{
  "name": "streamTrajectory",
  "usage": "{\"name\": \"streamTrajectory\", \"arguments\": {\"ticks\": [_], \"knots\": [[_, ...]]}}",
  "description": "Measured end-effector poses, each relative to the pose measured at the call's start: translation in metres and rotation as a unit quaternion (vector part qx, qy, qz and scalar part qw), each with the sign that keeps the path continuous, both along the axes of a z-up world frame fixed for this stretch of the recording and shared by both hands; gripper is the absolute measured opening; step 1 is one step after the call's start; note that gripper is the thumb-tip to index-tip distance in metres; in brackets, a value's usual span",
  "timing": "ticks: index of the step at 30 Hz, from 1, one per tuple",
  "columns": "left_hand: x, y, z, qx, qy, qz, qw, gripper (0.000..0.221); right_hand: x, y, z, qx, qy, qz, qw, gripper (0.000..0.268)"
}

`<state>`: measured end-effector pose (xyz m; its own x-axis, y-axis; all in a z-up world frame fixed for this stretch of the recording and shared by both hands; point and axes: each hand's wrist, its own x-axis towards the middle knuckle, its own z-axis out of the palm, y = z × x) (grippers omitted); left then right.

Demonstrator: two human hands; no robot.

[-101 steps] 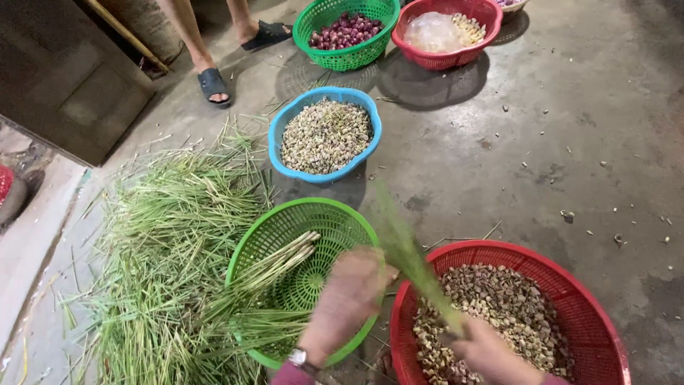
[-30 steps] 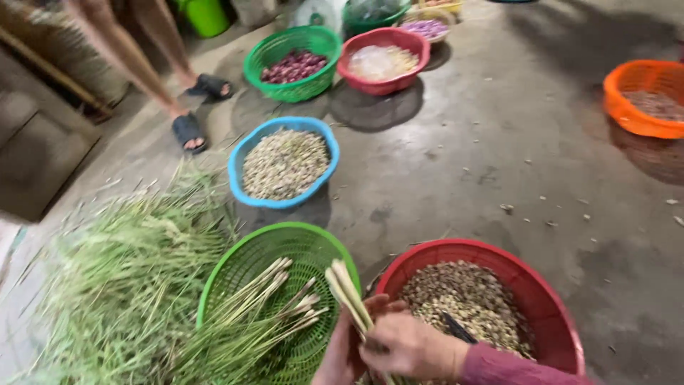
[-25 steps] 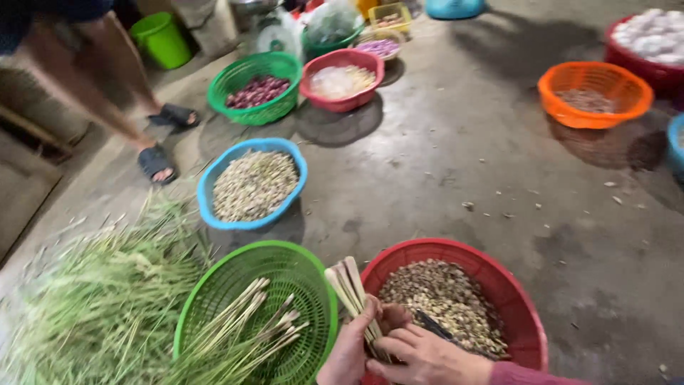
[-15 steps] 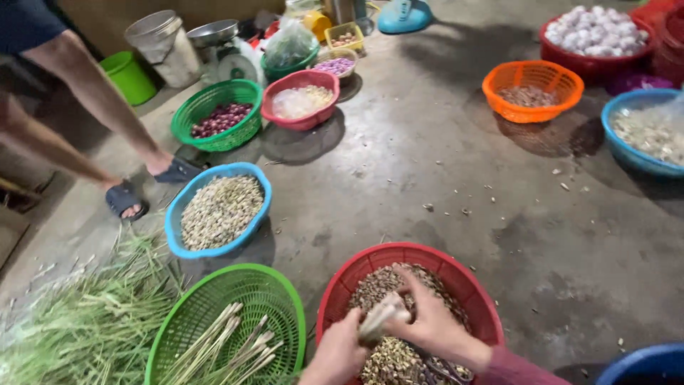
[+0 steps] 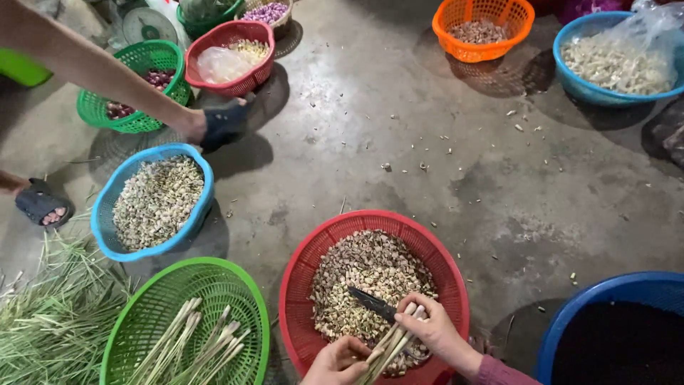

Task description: Cutting lemongrass stalks into small pieces using scissors into a basket

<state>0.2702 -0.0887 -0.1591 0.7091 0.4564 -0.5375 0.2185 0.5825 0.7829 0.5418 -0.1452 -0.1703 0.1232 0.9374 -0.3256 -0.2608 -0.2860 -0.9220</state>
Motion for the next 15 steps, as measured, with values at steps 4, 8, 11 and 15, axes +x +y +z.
{"name": "streamTrajectory", "arguments": {"ticks": [4,8,11,15], "knots": [[0.01,0.0,0.01,0.134,0.112,0.011,0.985,0.013,-0.005,-0.001,-0.004,-0.007,-0.002,-0.011,1.0,0.009],[0.027,0.009,0.029,0.248,0.119,0.078,0.958,0.004,-0.014,-0.003,0.008,0.01,-0.036,0.024,0.999,0.014],[0.042,0.009,0.039,0.269,0.131,0.058,0.953,0.005,-0.023,-0.002,0.02,0.02,-0.035,0.048,0.998,0.023],[0.044,0.009,0.017,0.172,0.128,0.063,0.975,0.008,-0.021,-0.005,0.019,0.013,-0.018,0.066,0.998,0.024]]}}
